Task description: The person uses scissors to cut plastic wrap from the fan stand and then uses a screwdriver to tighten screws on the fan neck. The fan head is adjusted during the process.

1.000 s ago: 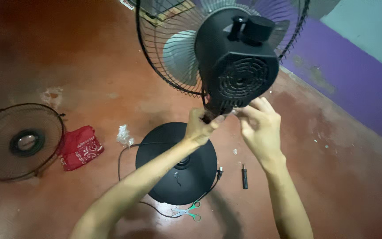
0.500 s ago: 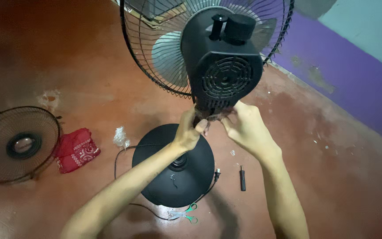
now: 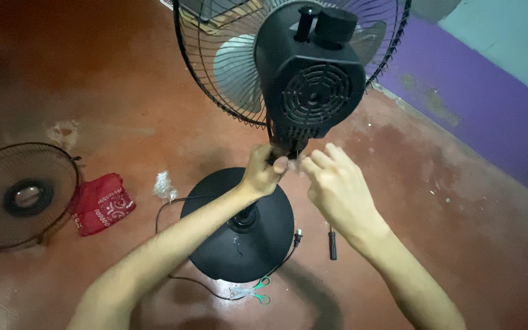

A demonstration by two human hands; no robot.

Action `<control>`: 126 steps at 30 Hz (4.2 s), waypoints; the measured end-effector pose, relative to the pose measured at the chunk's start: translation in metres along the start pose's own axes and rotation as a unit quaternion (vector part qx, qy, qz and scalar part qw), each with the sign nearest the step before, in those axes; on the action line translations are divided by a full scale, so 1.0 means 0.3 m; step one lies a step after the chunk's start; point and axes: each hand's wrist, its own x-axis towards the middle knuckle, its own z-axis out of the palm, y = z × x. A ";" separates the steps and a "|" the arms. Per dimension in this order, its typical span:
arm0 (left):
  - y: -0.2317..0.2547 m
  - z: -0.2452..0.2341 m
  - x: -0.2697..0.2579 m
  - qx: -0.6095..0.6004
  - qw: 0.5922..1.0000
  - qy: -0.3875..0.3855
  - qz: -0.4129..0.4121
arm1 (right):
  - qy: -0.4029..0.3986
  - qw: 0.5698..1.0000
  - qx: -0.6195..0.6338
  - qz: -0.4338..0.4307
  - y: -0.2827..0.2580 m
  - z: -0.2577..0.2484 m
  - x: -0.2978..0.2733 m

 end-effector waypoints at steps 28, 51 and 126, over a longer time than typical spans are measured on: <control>0.170 -0.053 -0.055 0.046 0.996 -0.054 -0.056 | 0.016 0.851 0.409 0.328 0.085 0.165 -0.119; 0.090 -0.117 -0.044 -0.212 0.963 -0.022 -0.164 | 0.201 0.893 0.351 0.197 0.051 0.352 0.022; 0.373 -0.032 -0.426 0.325 0.940 -0.102 0.026 | -0.087 0.850 0.093 0.511 0.197 0.929 -1.112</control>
